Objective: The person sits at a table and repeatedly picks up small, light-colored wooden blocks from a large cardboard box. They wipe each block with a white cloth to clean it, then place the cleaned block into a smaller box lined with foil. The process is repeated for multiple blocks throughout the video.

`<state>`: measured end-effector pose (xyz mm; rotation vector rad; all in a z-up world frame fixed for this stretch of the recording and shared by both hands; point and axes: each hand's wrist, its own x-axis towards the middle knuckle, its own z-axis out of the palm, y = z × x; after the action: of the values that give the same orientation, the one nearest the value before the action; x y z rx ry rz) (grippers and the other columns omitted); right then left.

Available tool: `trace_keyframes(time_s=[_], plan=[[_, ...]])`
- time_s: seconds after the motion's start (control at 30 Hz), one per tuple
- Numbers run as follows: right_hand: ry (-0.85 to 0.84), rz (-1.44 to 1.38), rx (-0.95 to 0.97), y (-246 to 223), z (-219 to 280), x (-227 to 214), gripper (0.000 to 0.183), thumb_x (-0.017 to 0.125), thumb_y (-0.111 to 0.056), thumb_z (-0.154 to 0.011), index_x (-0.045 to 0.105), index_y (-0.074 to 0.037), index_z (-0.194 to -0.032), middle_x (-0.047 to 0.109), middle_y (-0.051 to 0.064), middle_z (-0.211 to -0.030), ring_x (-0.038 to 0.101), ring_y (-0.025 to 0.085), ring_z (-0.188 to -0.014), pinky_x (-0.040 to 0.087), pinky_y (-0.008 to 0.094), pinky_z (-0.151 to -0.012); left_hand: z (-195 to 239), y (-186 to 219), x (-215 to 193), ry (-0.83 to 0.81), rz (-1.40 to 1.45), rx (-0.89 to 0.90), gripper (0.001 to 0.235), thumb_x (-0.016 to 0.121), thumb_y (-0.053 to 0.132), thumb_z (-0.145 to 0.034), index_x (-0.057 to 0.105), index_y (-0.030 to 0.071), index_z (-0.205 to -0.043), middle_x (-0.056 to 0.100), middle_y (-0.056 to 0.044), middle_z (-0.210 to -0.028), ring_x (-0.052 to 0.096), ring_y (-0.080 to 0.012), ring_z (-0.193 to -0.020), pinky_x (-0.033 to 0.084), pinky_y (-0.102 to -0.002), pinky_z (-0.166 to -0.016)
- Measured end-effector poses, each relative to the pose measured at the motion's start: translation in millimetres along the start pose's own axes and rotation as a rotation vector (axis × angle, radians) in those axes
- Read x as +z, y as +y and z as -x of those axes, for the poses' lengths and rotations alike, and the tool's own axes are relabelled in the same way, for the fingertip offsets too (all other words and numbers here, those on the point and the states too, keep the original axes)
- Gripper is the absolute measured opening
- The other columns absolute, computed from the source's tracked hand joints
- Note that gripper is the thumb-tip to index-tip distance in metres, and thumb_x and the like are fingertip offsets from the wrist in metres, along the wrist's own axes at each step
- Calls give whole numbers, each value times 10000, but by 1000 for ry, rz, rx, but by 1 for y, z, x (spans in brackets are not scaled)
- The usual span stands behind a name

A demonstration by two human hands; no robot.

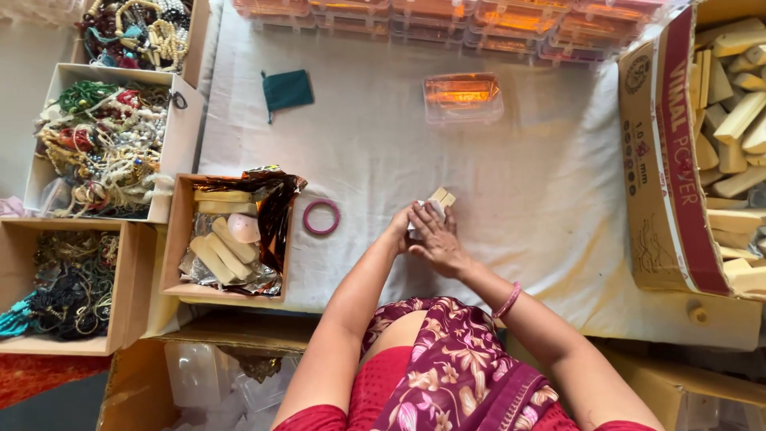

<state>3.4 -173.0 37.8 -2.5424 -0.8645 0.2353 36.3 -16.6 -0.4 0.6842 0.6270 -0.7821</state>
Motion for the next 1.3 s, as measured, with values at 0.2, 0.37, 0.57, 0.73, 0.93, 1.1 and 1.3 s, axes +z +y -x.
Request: trace_keyframes(time_s=[0.2, 0.37, 0.57, 0.73, 0.93, 1.1, 1.3], plan=[[109, 41, 133, 34, -15, 9, 791, 371, -625, -1011, 241, -177, -1650, 145, 59, -1749, 79, 272, -1621, -66, 604, -1253, -71, -33, -47, 4, -92, 25, 448, 514, 574, -1041, 700, 178, -1138, 713, -38, -950, 672, -206, -769, 595, -410, -685], [122, 17, 7, -2, -9, -9, 770, 447, -582, -993, 316, -141, -1611, 198, 91, -1706, 110, 310, -1575, -12, 586, -1221, -12, -10, -9, 28, -109, 48, 454, 434, 566, -995, 696, 232, -1157, 745, -1, -989, 724, -174, -800, 614, -392, -713], [356, -136, 340, 52, -38, -32, 330, 578, -287, -1003, 658, -121, -1277, 586, 129, -1357, 523, 316, -1304, 399, 458, -1109, -49, -25, -16, 165, -550, 355, 544, 580, 530, -992, 667, 109, -1326, 736, -101, -1092, 702, -268, -922, 568, -421, -800], [637, -307, 350, 19, -32, -23, 175, 587, -172, -1055, 695, -74, -1152, 677, 135, -1224, 640, 308, -1179, 508, 404, -1038, 28, -11, 13, 416, -1510, 1171, 719, 720, 399, -913, 487, 96, -1521, 702, -147, -1206, 664, -341, -1094, 521, -444, -953], [297, 147, -59, 7, -18, -13, 690, 594, -376, -967, 427, -29, -1539, 384, 154, -1601, 314, 317, -1499, 97, 567, -1203, 53, -13, -7, 516, -1486, 1260, 1069, 798, 257, -804, 206, 64, -1673, 684, -62, -1273, 605, -251, -1160, 416, -452, -1060], [281, 376, 109, -21, -17, 12, 792, 488, -572, -986, 299, -120, -1609, 214, 51, -1712, 116, 273, -1589, -133, 626, -1209, 44, -24, -27, 572, -1528, 1330, 1110, 842, 275, -807, 172, 71, -1669, 687, -17, -1224, 600, -203, -1158, 347, -462, -1068], [128, 350, 20, 18, -15, -18, 841, 420, -635, -950, 285, -148, -1623, 196, 45, -1713, 106, 251, -1588, -144, 638, -1202, 69, -16, -11, 540, -1539, 1235, 1226, 858, 387, -650, 173, 91, -1623, 686, -46, -1215, 584, -226, -1149, 343, -478, -1039]])
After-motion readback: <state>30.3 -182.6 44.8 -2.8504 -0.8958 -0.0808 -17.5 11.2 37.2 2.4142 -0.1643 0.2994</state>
